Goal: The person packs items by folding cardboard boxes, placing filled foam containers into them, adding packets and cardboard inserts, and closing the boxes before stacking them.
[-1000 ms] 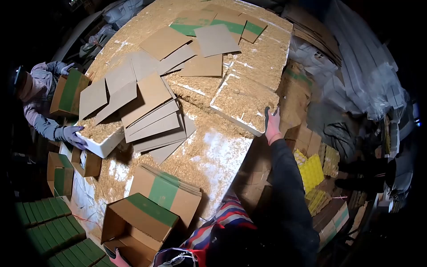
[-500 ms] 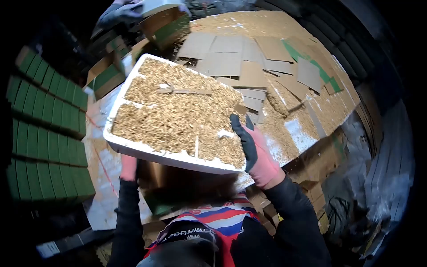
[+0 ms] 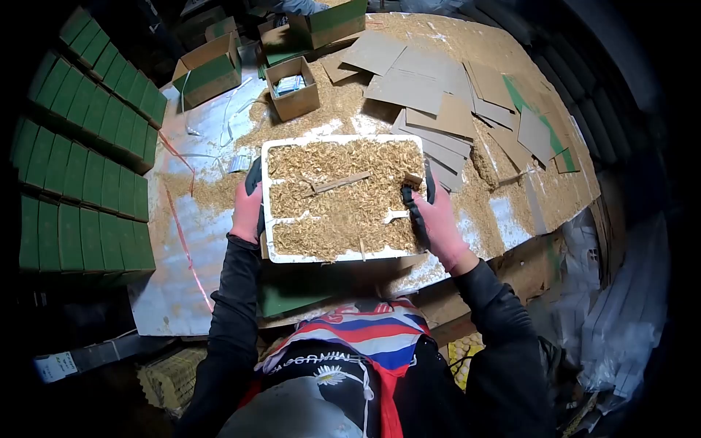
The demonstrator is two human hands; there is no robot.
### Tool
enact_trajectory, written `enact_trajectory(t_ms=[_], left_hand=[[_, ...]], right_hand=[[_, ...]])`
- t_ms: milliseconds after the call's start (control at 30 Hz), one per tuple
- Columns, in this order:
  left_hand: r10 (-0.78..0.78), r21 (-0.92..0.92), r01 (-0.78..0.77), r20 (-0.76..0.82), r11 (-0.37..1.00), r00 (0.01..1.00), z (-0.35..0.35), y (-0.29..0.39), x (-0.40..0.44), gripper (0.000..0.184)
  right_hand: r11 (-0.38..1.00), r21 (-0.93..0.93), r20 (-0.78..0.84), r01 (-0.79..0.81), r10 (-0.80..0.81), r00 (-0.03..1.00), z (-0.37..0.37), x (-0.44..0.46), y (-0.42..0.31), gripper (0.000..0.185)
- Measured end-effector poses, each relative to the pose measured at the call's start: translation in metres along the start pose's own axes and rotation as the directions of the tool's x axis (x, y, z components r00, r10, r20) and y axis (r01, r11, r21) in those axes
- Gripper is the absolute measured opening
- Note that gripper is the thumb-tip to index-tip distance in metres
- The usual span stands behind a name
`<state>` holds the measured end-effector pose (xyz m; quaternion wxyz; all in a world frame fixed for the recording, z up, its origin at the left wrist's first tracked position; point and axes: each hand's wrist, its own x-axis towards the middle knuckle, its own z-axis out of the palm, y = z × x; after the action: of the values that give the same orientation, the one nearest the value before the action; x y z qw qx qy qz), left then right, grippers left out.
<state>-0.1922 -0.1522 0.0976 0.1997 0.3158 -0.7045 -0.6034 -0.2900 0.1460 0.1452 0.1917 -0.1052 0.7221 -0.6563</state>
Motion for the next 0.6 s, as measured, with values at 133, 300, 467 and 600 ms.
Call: enact_trajectory(t_ms=[133, 300, 467, 600], left_hand=[[-0.006, -0.148, 0.005, -0.007, 0.989, 1.000, 0.004, -0.008, 0.003, 0.035], [-0.074, -0.138, 0.075, 0.008, 0.988, 0.997, 0.010, -0.008, -0.001, 0.035], [0.059, 0.000, -0.059, 0.036, 0.998, 0.998, 0.014, -0.005, -0.022, 0.042], [0.109, 0.057, -0.111, 0.049, 0.992, 0.993, 0.012, -0.003, -0.030, 0.046]], right_hand=[[0.996, -0.061, -0.116, 0.067, -0.074, 0.991, 0.015, -0.024, -0.010, 0.045], [0.867, -0.484, -0.051, 0.121, -0.166, 0.985, 0.009, 0.003, 0.030, 0.046], [0.238, -0.950, 0.127, 0.204, -0.305, 0.944, 0.029, 0.016, 0.031, 0.025], [-0.059, -0.933, 0.361, 0.356, -0.145, 0.921, 0.029, 0.026, 0.007, 0.008]])
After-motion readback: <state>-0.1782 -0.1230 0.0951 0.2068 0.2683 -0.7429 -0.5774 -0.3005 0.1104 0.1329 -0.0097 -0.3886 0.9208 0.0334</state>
